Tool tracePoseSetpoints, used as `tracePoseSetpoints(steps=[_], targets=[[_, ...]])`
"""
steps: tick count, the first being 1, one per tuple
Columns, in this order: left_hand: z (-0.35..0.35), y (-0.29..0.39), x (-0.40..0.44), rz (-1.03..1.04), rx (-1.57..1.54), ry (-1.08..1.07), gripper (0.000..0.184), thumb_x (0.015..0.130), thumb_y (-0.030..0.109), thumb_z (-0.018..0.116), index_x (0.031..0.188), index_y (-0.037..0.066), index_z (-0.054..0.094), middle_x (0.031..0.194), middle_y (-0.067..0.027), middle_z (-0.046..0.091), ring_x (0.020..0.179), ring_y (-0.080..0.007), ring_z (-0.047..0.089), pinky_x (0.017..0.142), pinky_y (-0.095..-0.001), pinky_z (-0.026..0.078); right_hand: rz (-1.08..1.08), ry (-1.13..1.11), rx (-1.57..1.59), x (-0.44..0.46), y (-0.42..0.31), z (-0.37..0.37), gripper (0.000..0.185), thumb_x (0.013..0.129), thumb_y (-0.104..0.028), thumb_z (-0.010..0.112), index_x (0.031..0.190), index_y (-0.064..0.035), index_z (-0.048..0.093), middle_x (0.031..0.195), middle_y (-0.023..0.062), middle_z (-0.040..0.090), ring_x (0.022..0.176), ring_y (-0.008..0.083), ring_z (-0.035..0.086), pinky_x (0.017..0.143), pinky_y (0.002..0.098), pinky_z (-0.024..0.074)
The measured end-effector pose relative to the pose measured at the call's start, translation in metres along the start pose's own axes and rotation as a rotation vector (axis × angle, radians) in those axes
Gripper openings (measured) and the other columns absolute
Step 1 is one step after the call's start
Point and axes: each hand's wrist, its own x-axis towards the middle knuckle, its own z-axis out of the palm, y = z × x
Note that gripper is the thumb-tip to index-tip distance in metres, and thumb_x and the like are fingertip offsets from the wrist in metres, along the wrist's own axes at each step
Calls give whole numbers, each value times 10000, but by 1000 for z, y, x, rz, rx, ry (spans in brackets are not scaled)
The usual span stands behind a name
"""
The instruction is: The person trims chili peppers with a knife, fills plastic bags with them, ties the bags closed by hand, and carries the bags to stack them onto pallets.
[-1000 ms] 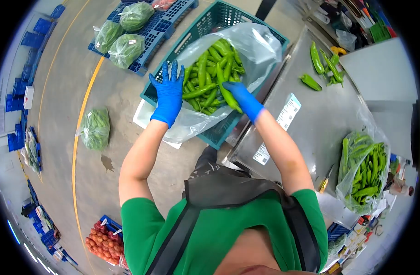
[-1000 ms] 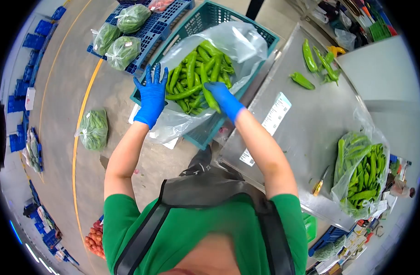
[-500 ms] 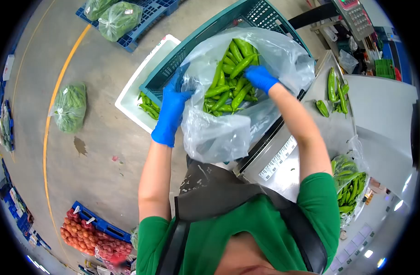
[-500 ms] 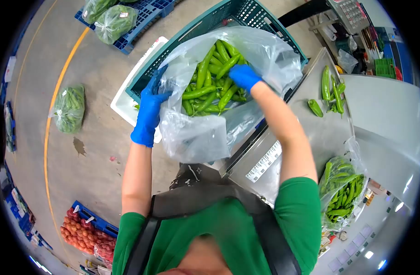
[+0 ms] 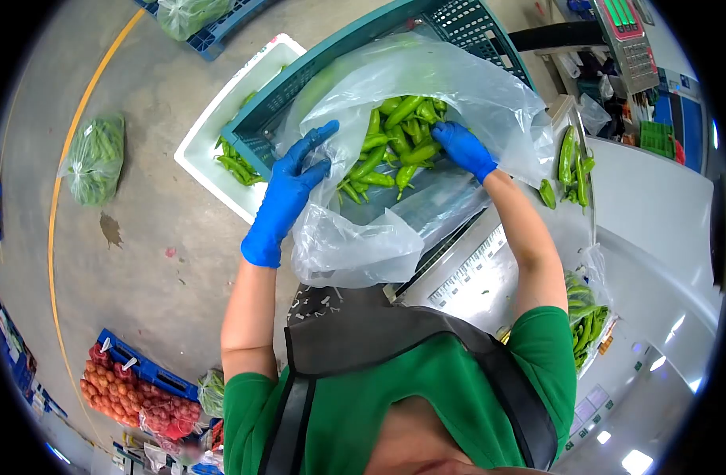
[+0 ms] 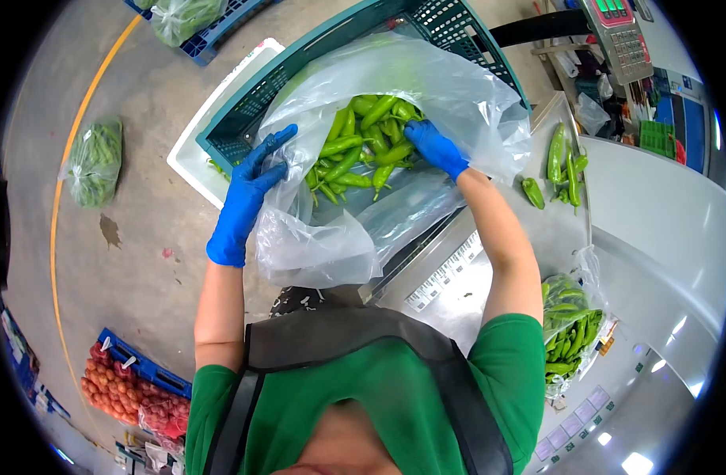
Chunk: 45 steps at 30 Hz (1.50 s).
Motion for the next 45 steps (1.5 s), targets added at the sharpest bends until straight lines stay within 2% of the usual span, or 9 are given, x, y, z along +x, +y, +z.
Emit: tracePoseSetpoints(steps=[3,9,13,24,25,27,34,42,45], targets=[[9,1,-3,24,44,84,572,710,-30,542,1265,86,465,1256,-75,468,1137,-153,428,951,-259,325,23,147,399,-15,-3,1,248,822,-132,450,1062,-97,501,1037,139,510,999,354,468,837,407,404],[0,43,11,49,-282,-17,640,596,-3,579,1227,2,473,1249,-101,469,1143,-193,431,919,-267,369,-5,783,-546,4,-35,-165,553,740,-211,618,1266,-227,446,1022,133,601,927,269,566,845,410,418],[18,112,-3,326,-624,144,667,637,98,517,1283,-12,398,1354,-126,362,1201,-179,380,981,-292,305,2,1055,-787,-8,-48,-259,432,678,-159,617,1095,-60,562,1135,146,546,1052,271,514,939,376,384],[-13,103,-13,308,691,359,528,709,-27,565,1224,67,499,1244,-118,484,1022,-205,520,861,-307,407,132,550,664,9,-38,-235,693,727,-275,637,1330,-104,341,1401,151,271,1299,310,234,1076,363,179],[1,110,-20,382,940,411,533,721,-1,584,1238,85,488,1257,-129,464,1033,-225,516,855,-320,413,-48,719,801,30,-24,-213,443,742,-243,626,1160,-116,552,929,128,629,793,222,600,701,364,480],[38,131,-33,565,1369,448,571,748,91,636,1283,134,442,1283,-164,400,1103,-295,462,893,-366,396,65,507,855,15,-35,-223,527,751,-238,632,1227,-77,474,1100,116,563,921,230,570,742,338,489],[164,113,-91,806,1405,-535,558,753,154,611,1281,120,436,1219,-112,484,1120,-270,453,1022,-495,211,-305,593,620,-145,-91,-135,393,812,-290,526,1129,-59,511,1018,185,570,881,297,561,774,383,438],[313,25,-169,62,731,-748,454,743,-77,531,1184,27,510,1134,-87,543,933,-178,523,820,-271,418,729,1201,1184,-543,-93,40,400,751,-220,658,1116,-95,553,1093,81,565,903,185,572,816,315,460],[406,-4,-184,122,763,-1048,540,729,-12,620,1244,75,483,1098,-80,562,857,-146,539,769,-271,448,1391,1323,42,-713,-46,92,593,608,-194,734,1141,-90,497,1130,148,517,1043,315,493,894,393,398]])
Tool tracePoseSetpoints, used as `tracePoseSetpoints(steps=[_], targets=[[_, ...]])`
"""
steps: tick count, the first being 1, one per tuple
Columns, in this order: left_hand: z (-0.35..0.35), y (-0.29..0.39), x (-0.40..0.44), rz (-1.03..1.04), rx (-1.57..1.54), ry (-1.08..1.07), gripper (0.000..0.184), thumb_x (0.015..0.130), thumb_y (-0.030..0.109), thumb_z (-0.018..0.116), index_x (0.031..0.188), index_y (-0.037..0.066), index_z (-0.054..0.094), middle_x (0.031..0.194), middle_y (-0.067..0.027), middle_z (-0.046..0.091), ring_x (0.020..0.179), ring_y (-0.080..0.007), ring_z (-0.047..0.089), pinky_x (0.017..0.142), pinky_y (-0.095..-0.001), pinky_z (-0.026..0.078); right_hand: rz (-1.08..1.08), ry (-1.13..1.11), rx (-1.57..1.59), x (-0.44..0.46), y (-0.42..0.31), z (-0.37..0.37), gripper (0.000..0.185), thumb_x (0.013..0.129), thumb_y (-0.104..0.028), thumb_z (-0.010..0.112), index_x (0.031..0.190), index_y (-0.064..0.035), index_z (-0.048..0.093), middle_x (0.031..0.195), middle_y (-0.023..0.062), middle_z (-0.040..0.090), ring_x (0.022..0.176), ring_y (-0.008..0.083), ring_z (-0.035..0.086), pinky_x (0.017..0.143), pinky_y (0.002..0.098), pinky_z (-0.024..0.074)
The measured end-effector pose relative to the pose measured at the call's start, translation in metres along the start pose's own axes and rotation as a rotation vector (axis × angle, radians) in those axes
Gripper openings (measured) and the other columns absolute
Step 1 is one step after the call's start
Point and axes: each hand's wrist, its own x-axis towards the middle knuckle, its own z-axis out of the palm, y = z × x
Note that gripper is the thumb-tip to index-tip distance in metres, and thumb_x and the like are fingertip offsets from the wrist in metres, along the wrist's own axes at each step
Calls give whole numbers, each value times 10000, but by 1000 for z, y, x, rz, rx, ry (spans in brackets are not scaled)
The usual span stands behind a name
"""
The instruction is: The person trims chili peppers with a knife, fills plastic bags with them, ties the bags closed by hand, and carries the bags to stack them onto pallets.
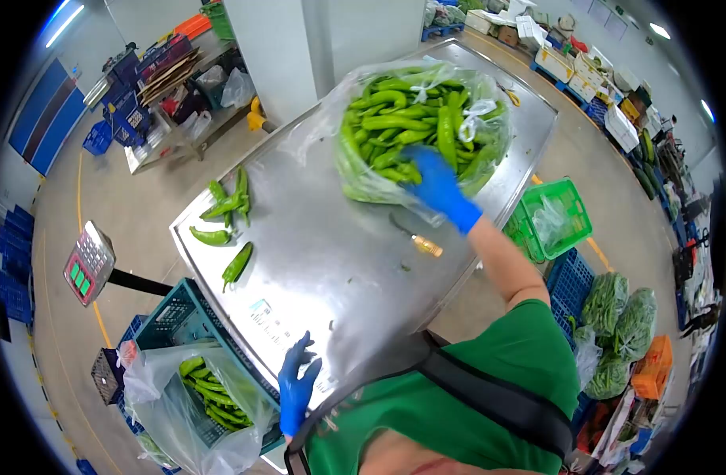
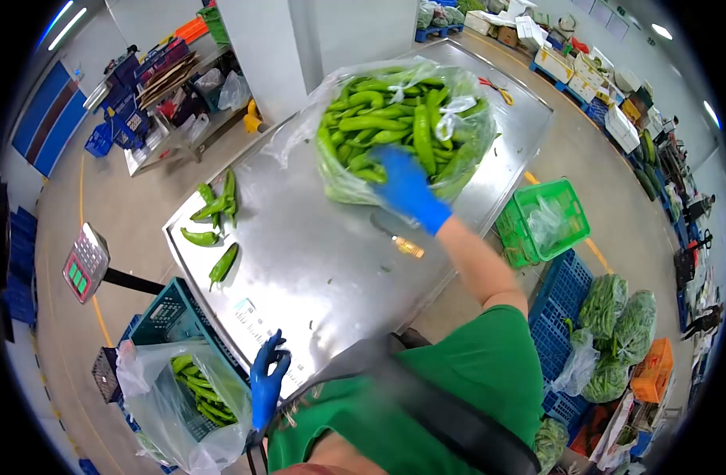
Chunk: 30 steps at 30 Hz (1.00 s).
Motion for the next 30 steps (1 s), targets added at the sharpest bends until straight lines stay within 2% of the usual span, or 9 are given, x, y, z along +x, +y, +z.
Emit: tracePoseSetpoints(steps=[5,8,9,13,18,23,25,27,30], targets=[[117,93,166,570,319,-174,557,725,152,692,1238,104,480,1087,-158,552,943,-271,573,806,-336,461,-16,-285,-538,94,140,-38,1039,500,-508,739,1308,-22,304,1234,247,411,1141,383,402,996,505,240],[185,138,290,791,678,-5,775,666,247,713,1319,80,330,1208,-222,443,1082,-382,442,903,-414,389,61,-614,-443,125,140,-44,967,446,-554,726,1235,-78,434,1162,211,497,1103,350,456,972,556,219],[206,150,332,799,717,36,870,630,277,734,1344,81,278,1250,-239,396,1131,-405,394,944,-449,338,100,-744,-407,129,138,-46,939,447,-549,727,1224,-95,456,1148,199,511,1097,342,463,965,552,227],[249,190,388,843,1095,-8,1079,510,454,767,1381,164,199,1246,-209,418,1163,-378,385,963,-513,276,19,-530,-441,94,136,-48,822,477,-441,737,1185,-104,491,1037,168,544,1064,314,485,987,533,208],[244,178,367,701,1016,-142,821,482,437,771,1197,155,483,1168,-172,476,1100,-368,426,919,-571,282,-1,-248,-359,48,117,-46,753,531,-287,733,1189,-45,455,1075,158,494,1098,313,447,1045,524,135],[254,174,372,776,998,30,716,570,388,734,1194,150,475,1168,-177,483,1080,-352,462,900,-536,331,83,-149,-454,41,113,-27,710,556,-253,725,1185,-56,461,1125,152,468,1136,321,415,1056,518,125],[256,182,388,792,1024,-46,676,598,374,716,1187,144,476,1165,-184,483,1029,-344,507,871,-528,361,107,-174,-439,57,124,-39,692,554,-255,728,1174,-79,476,1132,157,475,1127,327,424,1033,516,179],[261,178,407,821,1027,27,591,618,315,697,1150,140,509,1037,-165,554,802,-330,588,699,-436,468,142,-259,-415,78,144,-54,678,548,-261,733,1159,-96,492,1132,165,486,1114,342,434,975,510,272],[250,192,420,730,870,-106,632,572,319,737,1131,98,540,1020,-142,586,872,-313,590,754,-390,479,242,-417,-314,104,156,-81,672,533,-270,746,1132,-83,504,1122,166,501,1100,372,441,864,494,390]])
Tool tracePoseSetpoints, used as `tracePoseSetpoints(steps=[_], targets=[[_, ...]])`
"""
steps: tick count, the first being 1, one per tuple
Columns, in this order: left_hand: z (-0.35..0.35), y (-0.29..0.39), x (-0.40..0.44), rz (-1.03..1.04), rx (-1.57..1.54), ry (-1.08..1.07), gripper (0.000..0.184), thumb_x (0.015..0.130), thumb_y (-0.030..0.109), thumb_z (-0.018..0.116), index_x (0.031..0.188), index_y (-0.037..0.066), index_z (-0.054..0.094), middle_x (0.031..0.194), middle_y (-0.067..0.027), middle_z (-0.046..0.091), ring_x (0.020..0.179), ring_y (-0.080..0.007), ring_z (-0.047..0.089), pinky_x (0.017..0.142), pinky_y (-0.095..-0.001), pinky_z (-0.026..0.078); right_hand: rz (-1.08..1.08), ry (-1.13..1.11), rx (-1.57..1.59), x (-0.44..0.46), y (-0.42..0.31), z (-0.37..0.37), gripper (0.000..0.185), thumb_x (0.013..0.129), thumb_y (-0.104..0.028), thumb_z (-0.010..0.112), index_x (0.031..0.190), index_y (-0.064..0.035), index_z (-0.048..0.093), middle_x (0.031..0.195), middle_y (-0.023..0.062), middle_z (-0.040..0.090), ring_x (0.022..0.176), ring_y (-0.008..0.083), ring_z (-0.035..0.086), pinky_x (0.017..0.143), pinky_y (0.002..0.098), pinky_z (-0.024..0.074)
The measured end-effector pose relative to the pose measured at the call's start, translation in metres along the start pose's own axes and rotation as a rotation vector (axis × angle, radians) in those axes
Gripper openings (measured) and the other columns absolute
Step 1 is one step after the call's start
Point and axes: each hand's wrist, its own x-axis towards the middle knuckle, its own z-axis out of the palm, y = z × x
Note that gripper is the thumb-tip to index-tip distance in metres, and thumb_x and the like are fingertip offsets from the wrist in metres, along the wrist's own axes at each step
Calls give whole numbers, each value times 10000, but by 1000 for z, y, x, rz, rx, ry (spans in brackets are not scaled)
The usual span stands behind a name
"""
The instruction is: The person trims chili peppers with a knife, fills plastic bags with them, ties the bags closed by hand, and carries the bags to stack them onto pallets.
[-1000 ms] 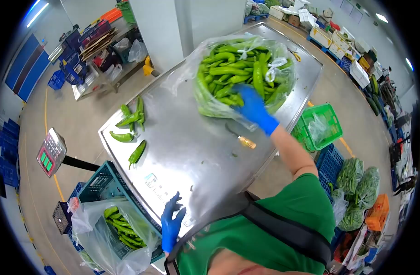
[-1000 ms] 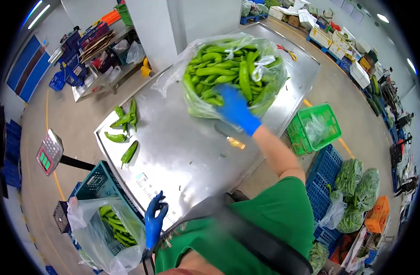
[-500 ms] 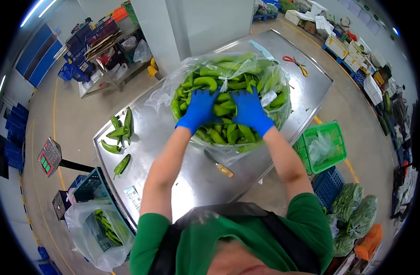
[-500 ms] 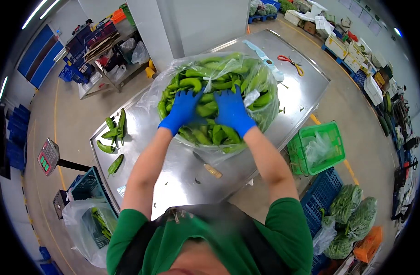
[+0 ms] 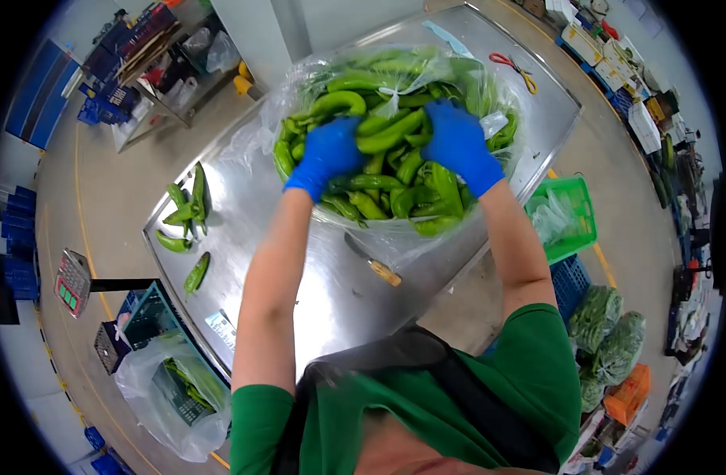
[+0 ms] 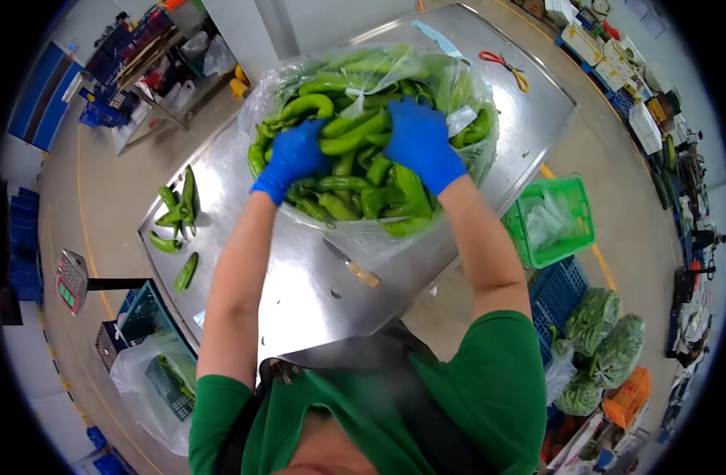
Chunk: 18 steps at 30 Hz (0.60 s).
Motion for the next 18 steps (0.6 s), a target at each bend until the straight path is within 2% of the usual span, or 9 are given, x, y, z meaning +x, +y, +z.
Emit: tracePoseSetpoints(steps=[2,4,7,9,10,13,14,17,18], targets=[[-14,-2,8,-54,-68,-154,697,563,326,751,1179,107,511,1016,-164,577,918,-323,576,796,-386,470,20,-51,-4,-3,1,-2,666,510,-263,763,1101,-77,518,1131,144,504,1094,380,445,794,472,444],[-4,7,7,43,-2,-83,736,565,322,750,1217,117,477,1031,-187,562,934,-337,565,805,-395,464,19,126,-292,-12,-20,35,459,595,-216,690,1010,-78,552,1065,111,514,1031,341,481,763,485,445],[7,19,1,56,16,-41,791,572,305,740,1274,134,416,1043,-217,539,950,-362,547,812,-419,455,63,238,-418,-1,-27,76,399,615,-175,654,990,-78,561,1096,97,509,1031,326,481,739,458,459],[1,13,2,36,-13,-88,787,576,298,736,1274,131,415,1029,-209,545,935,-361,552,809,-420,456,72,44,-323,-1,-22,59,635,488,-214,760,1067,-88,530,1178,114,484,1088,343,451,756,445,465],[-5,11,1,6,-18,-90,759,582,281,727,1263,122,434,1014,-213,566,931,-368,555,811,-412,456,45,-15,-201,-4,-14,43,626,509,-194,745,1083,-77,523,1181,114,485,1101,332,446,805,417,457],[-28,1,-12,-90,-153,-24,675,594,239,717,1213,90,491,993,-206,594,906,-331,586,796,-379,467,-111,239,32,-26,16,21,634,521,-187,738,1099,-61,509,1167,120,491,1066,322,467,853,385,438],[-30,-11,-18,-159,-319,87,545,641,171,685,1150,40,540,991,-165,622,868,-248,611,767,-330,476,-89,264,63,-33,19,14,627,523,-177,735,1098,-57,516,1152,121,502,1059,313,467,879,367,421],[-65,-35,-46,-304,-988,-82,465,670,112,647,1117,18,557,924,-113,640,833,-215,611,729,-311,484,-14,314,182,-39,22,9,604,519,-167,735,1081,-62,539,1130,119,520,1053,310,468,868,372,422],[-65,-39,-57,-367,-1098,-62,439,682,87,636,1106,0,558,919,-99,636,835,-199,603,735,-300,480,0,352,220,-38,17,9,525,527,-126,719,1024,-62,563,1091,119,537,1035,302,474,862,372,421]])
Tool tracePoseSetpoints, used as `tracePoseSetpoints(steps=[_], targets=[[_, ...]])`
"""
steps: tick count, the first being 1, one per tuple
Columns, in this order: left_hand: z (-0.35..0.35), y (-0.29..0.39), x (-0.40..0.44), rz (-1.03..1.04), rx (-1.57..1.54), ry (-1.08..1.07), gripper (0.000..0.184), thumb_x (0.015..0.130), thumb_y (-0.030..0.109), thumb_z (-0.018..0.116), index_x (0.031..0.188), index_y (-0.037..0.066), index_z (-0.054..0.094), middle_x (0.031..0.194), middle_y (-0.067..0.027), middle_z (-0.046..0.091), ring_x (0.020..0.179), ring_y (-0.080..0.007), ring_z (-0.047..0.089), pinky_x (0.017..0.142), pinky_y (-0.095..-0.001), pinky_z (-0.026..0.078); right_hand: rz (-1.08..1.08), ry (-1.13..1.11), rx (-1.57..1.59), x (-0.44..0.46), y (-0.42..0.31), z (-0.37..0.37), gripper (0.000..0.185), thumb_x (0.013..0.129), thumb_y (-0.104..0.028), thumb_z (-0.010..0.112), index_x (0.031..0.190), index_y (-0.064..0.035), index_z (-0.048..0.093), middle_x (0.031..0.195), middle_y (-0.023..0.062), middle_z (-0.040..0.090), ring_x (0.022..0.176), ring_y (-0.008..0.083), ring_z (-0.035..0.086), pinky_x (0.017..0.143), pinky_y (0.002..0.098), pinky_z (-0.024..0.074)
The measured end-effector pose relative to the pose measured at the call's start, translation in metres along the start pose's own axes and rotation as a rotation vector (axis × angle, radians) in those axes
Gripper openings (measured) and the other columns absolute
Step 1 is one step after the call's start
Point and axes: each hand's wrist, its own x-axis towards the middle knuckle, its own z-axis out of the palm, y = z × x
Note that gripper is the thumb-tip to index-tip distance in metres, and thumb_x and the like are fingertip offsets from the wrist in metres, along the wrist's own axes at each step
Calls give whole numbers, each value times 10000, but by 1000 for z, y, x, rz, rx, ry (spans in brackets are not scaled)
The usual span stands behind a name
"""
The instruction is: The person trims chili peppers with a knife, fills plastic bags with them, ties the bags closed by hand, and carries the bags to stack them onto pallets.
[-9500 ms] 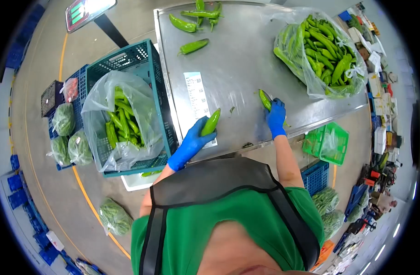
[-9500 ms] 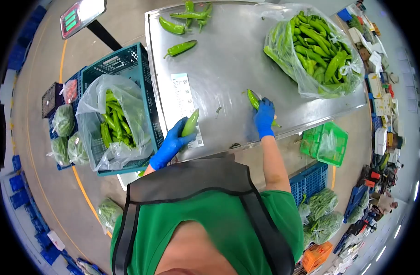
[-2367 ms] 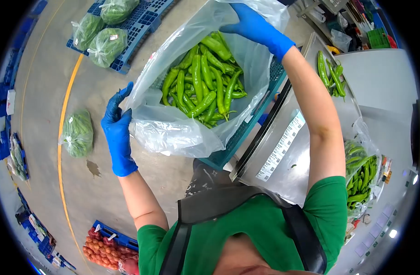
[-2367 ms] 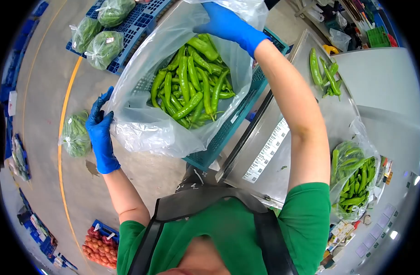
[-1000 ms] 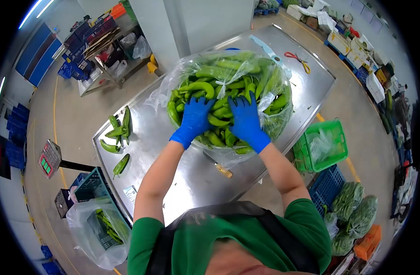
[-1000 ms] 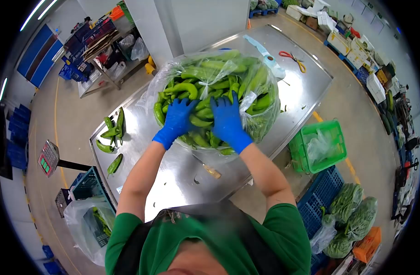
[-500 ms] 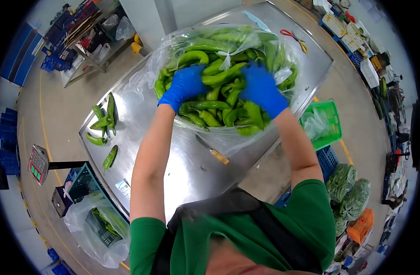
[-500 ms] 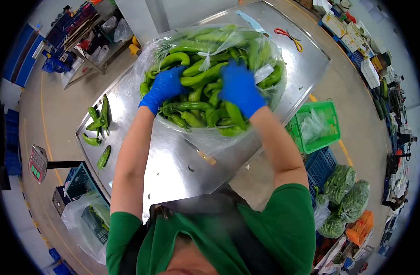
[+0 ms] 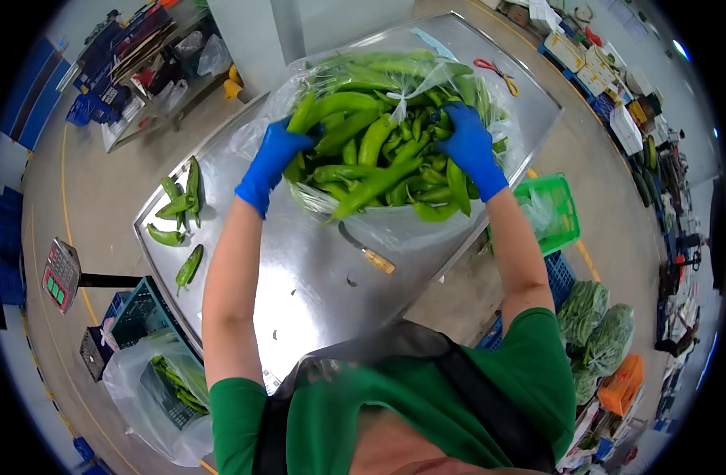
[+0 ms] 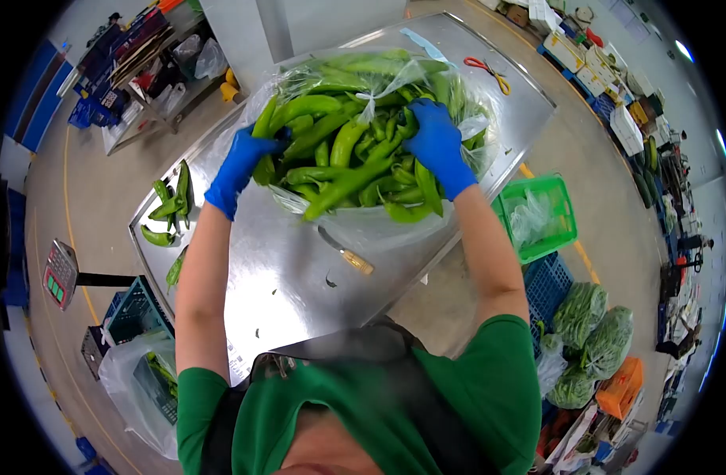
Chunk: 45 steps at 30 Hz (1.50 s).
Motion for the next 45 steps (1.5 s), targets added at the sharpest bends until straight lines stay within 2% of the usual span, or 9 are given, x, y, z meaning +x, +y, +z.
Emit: tracePoseSetpoints(steps=[7,13,15,24,27,31,38,42,45], targets=[[-2,-101,-106,22,-868,256,418,772,109,553,1168,-2,481,1069,-102,550,963,-224,545,834,-359,459,-204,276,154,-53,-80,10,365,586,-63,655,939,-118,581,992,55,554,934,278,506,759,361,450],[-14,-245,-203,-83,-1337,376,407,763,86,530,1148,-14,443,851,-103,543,806,-230,552,779,-356,470,-402,173,702,-113,-172,76,295,566,9,687,817,-102,578,850,59,574,861,259,521,786,359,418],[-8,-241,-235,-265,-1190,608,404,758,79,529,1143,-18,461,846,-101,541,795,-214,551,777,-348,471,-330,124,935,-131,-178,117,279,575,-12,697,807,-123,591,897,59,579,873,265,515,786,358,419],[-8,-260,-320,-314,-1035,462,463,767,43,524,1208,-46,417,1153,-186,522,1024,-312,546,868,-398,457,-335,126,1083,-167,-160,124,286,574,-10,688,803,-111,550,999,115,547,988,265,485,874,377,392],[0,-241,-326,-322,-984,519,519,763,32,528,1252,-37,370,1157,-185,522,1026,-302,545,864,-390,459,34,37,1641,-185,-176,125,284,581,-26,663,825,-86,530,1017,109,546,1019,259,478,901,390,385],[3,-247,-332,-296,-1001,500,523,754,2,501,1259,-29,369,1191,-178,498,1070,-318,512,890,-423,445,831,-593,1926,-196,-187,177,334,658,-32,595,989,-22,558,1017,86,568,992,200,512,887,312,395],[-1,-258,-337,-348,-1145,469,539,762,47,525,1273,-14,367,1207,-156,489,1070,-297,510,891,-413,439,629,-813,1432,-233,-161,247,520,655,-25,679,1146,-5,511,1097,92,545,1020,195,506,897,304,381],[3,-249,-334,-287,-1104,567,487,796,133,569,1233,-26,425,1100,-176,558,969,-283,569,833,-383,473,-116,-413,524,-245,-145,190,830,626,-178,763,1297,10,312,1271,204,380,1149,348,404,960,384,345],[0,-247,-334,-336,-1110,589,500,820,228,592,1220,-28,436,1092,-170,566,964,-280,574,820,-381,483,104,-598,519,-277,-129,167,959,625,-224,763,1355,-4,181,1289,224,368,1142,370,419,962,396,346]])
